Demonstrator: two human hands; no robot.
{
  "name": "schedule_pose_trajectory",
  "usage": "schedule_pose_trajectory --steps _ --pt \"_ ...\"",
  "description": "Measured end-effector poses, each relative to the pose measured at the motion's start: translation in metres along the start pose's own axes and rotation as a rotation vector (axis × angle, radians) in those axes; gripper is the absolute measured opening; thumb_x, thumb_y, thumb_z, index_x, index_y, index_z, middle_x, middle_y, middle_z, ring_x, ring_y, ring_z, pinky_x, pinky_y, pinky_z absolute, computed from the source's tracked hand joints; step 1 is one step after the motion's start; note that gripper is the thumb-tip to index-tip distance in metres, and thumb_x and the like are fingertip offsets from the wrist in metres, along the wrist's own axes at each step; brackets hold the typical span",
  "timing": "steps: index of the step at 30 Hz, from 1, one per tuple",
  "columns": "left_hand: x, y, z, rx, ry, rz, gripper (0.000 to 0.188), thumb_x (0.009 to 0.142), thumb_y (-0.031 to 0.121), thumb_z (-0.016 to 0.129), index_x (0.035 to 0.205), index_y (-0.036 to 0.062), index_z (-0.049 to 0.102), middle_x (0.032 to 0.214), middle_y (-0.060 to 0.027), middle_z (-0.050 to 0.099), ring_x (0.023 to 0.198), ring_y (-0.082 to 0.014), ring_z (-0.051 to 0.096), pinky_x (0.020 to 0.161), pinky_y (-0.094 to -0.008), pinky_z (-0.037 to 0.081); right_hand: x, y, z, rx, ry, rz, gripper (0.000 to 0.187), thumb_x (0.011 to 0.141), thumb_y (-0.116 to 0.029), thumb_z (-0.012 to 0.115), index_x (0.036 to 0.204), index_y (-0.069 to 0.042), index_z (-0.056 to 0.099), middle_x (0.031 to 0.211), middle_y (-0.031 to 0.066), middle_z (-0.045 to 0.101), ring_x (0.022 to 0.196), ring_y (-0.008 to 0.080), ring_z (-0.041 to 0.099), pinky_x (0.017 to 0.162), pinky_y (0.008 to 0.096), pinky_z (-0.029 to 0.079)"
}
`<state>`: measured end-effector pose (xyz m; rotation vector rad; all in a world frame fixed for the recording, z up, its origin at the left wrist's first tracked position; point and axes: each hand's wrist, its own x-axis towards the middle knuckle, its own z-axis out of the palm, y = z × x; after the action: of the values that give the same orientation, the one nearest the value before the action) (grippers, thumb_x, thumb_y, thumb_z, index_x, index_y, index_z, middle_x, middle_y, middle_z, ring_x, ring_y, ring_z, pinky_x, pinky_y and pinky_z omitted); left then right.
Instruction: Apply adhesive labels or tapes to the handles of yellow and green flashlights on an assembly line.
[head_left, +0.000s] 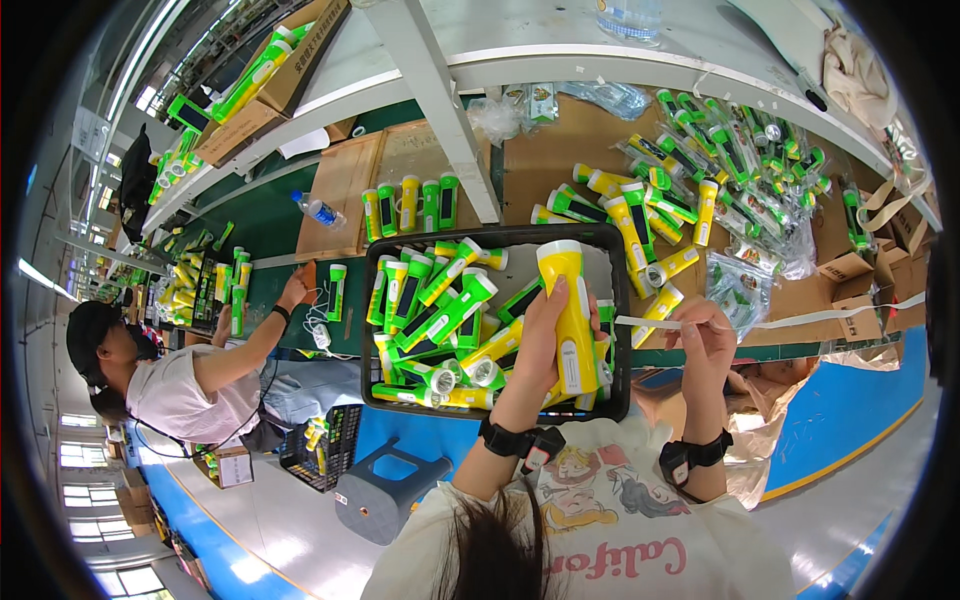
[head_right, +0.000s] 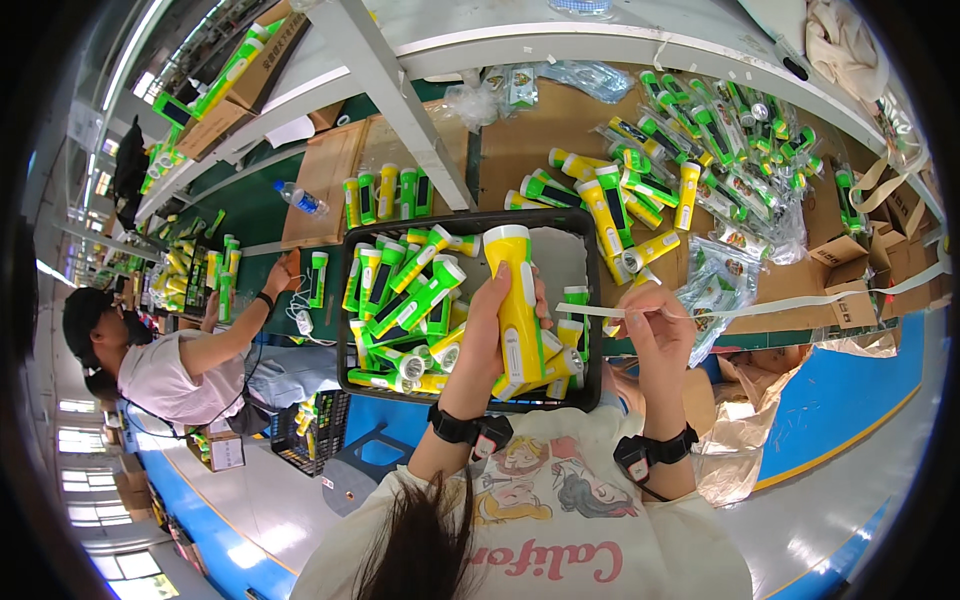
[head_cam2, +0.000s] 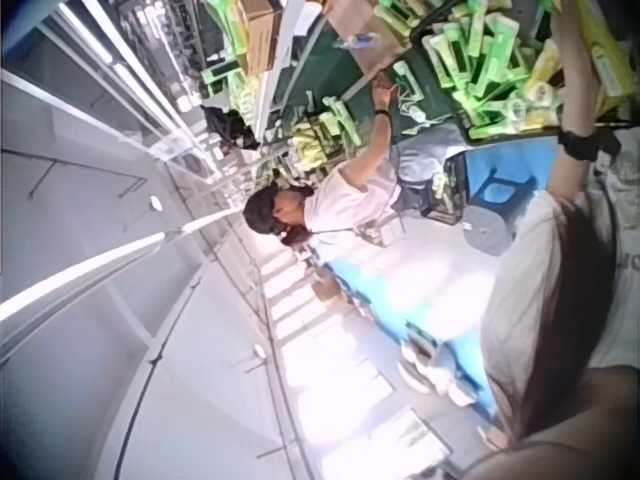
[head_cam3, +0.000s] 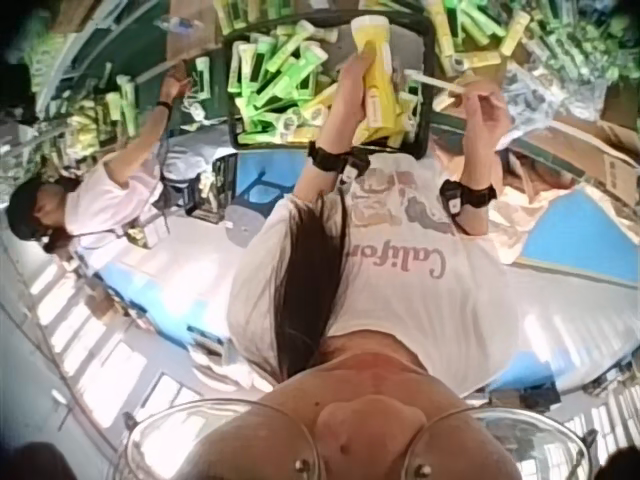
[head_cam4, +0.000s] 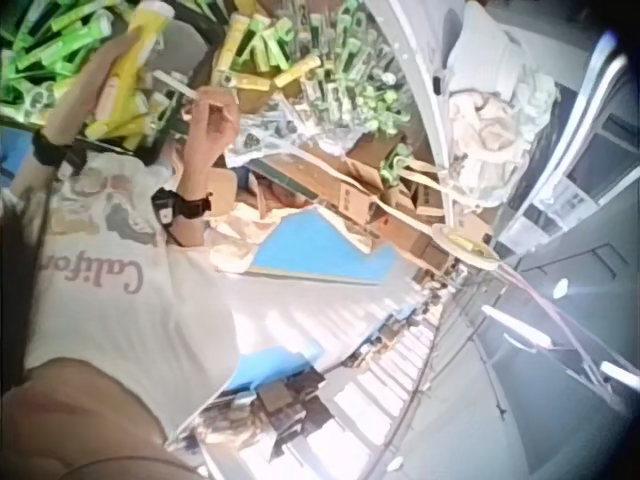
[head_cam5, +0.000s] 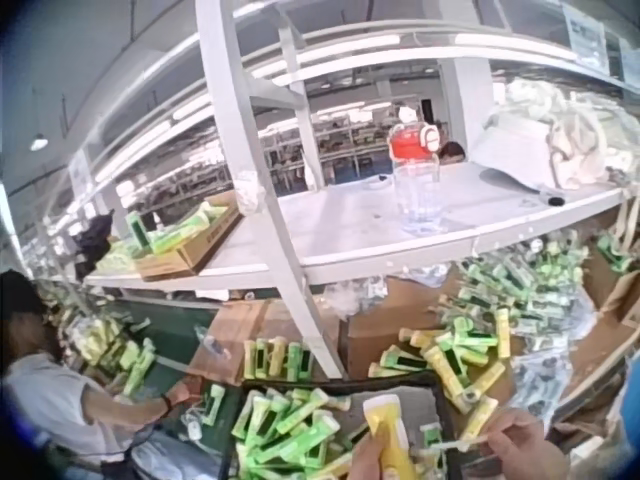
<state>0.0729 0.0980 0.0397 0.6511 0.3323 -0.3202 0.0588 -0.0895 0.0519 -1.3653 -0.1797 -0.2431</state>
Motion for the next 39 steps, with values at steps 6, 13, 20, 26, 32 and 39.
schedule_pose_trajectory --steps 6,13,20,26,32,39 --pt "-0.038 0.008 0.011 0.294 -0.066 0.35 0.033 0.092 0.031 0.047 0.109 0.0031 0.044 0.078 -0.0088 0.053 0.062 -0.0156 0.053 0.057 -0.0291 0.046 -0.002 -0.014 0.034 0.184 -0.11 0.004 0.006 0.083 -0.005 0.058 0.081 -0.002 0.053 0.079 0.0075 0.054 0.068 0.011 0.053 0.058 0.0214 0.045" --pt "-0.052 0.001 0.005 0.311 -0.072 0.351 0.05 0.094 0.05 0.028 0.117 0.006 0.04 0.08 -0.0086 0.053 0.063 -0.015 0.055 0.056 -0.0278 0.047 -0.007 -0.027 0.059 0.176 -0.252 -0.022 0.005 0.08 0.002 0.058 0.08 0.0 0.053 0.078 0.0089 0.054 0.069 0.0136 0.053 0.064 0.0246 0.046" --pt "-0.061 -0.002 0.003 0.288 -0.077 0.346 0.065 0.088 0.063 0.015 0.123 0.0102 0.033 0.089 -0.0091 0.052 0.066 -0.0162 0.056 0.06 -0.0293 0.049 -0.015 -0.024 0.061 0.141 -0.221 0.016 0.005 0.081 0.002 0.058 0.081 0.0 0.053 0.078 0.0082 0.053 0.07 0.0136 0.053 0.065 0.0245 0.046" --pt "-0.064 -0.005 0.003 0.469 -0.108 0.464 0.062 0.09 0.06 0.017 0.122 0.0087 0.032 0.086 -0.0085 0.054 0.068 -0.016 0.057 0.062 -0.0293 0.049 -0.017 -0.027 0.061 0.108 -0.198 0.015 0.005 0.081 0.002 0.057 0.08 0.0 0.053 0.078 0.0078 0.053 0.068 0.0122 0.054 0.064 0.0236 0.046" --pt "-0.066 -0.002 0.012 0.573 -0.061 0.406 0.052 0.093 0.053 0.024 0.117 0.0069 0.036 0.082 -0.0096 0.055 0.066 -0.0152 0.057 0.06 -0.0285 0.049 -0.017 -0.022 0.055 0.024 -0.155 0.009 0.004 0.081 0.0 0.059 0.08 0.001 0.055 0.077 0.0066 0.055 0.068 0.0117 0.055 0.064 0.0226 0.045" --pt "-0.059 0.004 0.017 0.293 -0.127 0.169 0.035 0.095 0.035 0.036 0.116 0.006 0.036 0.078 -0.0093 0.054 0.059 -0.0153 0.056 0.052 -0.0282 0.049 -0.016 -0.012 0.047 -0.02 -0.102 0.202 0.008 0.085 -0.006 0.057 0.081 0.001 0.059 0.074 0.0032 0.057 0.069 0.0088 0.056 0.064 0.0213 0.044"
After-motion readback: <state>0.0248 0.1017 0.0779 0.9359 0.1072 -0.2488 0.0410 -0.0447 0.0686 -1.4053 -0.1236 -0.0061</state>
